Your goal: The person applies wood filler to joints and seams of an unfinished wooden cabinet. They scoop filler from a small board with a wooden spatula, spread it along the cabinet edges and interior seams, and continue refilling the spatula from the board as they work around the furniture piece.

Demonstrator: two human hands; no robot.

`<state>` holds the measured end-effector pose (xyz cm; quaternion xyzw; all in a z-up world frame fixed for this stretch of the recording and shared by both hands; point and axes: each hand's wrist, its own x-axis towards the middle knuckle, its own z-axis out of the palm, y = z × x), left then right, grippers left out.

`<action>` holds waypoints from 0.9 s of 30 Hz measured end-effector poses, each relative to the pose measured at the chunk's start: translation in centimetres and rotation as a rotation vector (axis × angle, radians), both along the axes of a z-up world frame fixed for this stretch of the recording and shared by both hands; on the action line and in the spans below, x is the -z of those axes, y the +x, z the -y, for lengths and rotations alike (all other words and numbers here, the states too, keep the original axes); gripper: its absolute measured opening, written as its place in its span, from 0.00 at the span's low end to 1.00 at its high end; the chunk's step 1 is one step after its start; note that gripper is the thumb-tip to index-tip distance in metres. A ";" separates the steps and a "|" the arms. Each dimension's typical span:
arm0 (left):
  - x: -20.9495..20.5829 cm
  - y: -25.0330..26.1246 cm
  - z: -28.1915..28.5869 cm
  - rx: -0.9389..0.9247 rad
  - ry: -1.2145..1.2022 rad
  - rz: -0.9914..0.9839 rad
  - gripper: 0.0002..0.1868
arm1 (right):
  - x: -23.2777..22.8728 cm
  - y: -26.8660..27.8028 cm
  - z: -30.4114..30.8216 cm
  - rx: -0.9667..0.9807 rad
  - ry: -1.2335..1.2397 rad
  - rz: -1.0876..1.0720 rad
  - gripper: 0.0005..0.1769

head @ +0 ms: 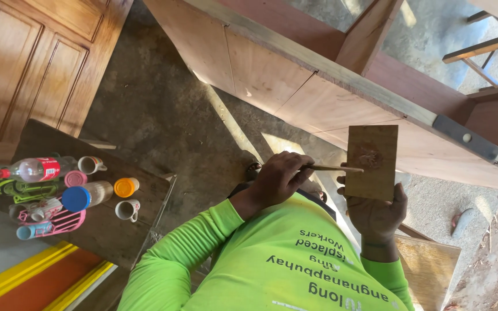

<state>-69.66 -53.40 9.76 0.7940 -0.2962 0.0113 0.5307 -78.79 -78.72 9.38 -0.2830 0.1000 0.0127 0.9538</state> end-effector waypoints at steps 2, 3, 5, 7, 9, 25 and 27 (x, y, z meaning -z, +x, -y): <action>0.3 -0.2 -0.4 -0.044 -0.020 0.015 0.10 | -0.2 0.1 -0.4 -0.021 -0.041 -0.006 0.42; 0.4 -0.2 -0.6 -0.041 -0.022 0.020 0.10 | -0.2 0.2 -0.6 -0.018 -0.043 -0.001 0.42; 0.5 -0.4 -1.0 -0.043 -0.098 -0.029 0.09 | -0.2 0.0 -1.0 -0.058 -0.052 0.019 0.42; 0.2 -0.7 -1.2 -0.029 -0.077 -0.085 0.10 | -0.6 0.0 -1.6 -0.062 -0.060 0.007 0.43; 0.0 -0.9 -1.3 -0.014 -0.055 -0.140 0.10 | -0.8 0.0 -2.1 -0.066 -0.068 -0.006 0.43; -7.0 1.4 -3.8 -0.199 0.226 0.451 0.13 | -3.7 0.8 -4.5 -0.095 0.061 0.095 0.47; -7.9 1.6 -3.8 -0.203 0.247 0.489 0.13 | -4.1 0.9 -4.6 -0.104 0.082 0.139 0.47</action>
